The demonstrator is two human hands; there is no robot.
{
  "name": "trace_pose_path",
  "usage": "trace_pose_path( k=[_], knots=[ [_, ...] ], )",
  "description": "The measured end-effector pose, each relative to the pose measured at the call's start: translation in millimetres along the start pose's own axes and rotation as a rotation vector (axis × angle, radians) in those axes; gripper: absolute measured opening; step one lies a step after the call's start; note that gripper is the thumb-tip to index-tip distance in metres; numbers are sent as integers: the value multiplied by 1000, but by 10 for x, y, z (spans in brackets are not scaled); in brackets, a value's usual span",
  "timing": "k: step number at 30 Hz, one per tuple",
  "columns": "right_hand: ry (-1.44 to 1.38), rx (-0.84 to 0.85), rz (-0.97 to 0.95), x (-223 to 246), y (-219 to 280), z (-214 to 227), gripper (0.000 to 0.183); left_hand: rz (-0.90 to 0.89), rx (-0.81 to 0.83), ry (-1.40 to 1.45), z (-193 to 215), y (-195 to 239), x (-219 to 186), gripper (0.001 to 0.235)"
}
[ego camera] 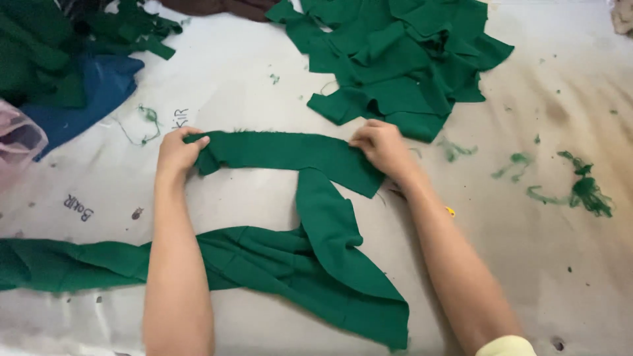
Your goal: Trimming loose threads and separating green fabric scraps using thread snips on a work table in a factory.
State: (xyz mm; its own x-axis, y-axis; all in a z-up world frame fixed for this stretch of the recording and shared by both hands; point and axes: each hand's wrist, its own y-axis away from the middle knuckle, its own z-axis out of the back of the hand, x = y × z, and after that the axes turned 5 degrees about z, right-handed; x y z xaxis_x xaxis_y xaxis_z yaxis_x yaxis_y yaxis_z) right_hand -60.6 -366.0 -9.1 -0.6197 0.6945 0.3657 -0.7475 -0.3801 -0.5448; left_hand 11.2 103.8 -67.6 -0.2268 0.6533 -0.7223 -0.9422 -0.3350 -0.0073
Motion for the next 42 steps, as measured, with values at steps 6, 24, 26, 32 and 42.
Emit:
trace_pose_path(
  k=[6,24,26,32,42],
  knots=[
    [-19,-109,-358,-564,333,692,7,38,16,14,2,-44,6,28],
    [-685,-1285,-739,-1716,1793,2353,73,301,144,121,410,634,-833,21],
    [-28,-1168,-556,-2232,1617,2209,42,292,149,122,393,592,-780,19],
    [144,-464,-439,-484,201,1190,17,269,153,98,368,512,-700,19],
    [178,148,-184,389,-146,-158,14,122,44,87,80,122,-163,30]
  ],
)
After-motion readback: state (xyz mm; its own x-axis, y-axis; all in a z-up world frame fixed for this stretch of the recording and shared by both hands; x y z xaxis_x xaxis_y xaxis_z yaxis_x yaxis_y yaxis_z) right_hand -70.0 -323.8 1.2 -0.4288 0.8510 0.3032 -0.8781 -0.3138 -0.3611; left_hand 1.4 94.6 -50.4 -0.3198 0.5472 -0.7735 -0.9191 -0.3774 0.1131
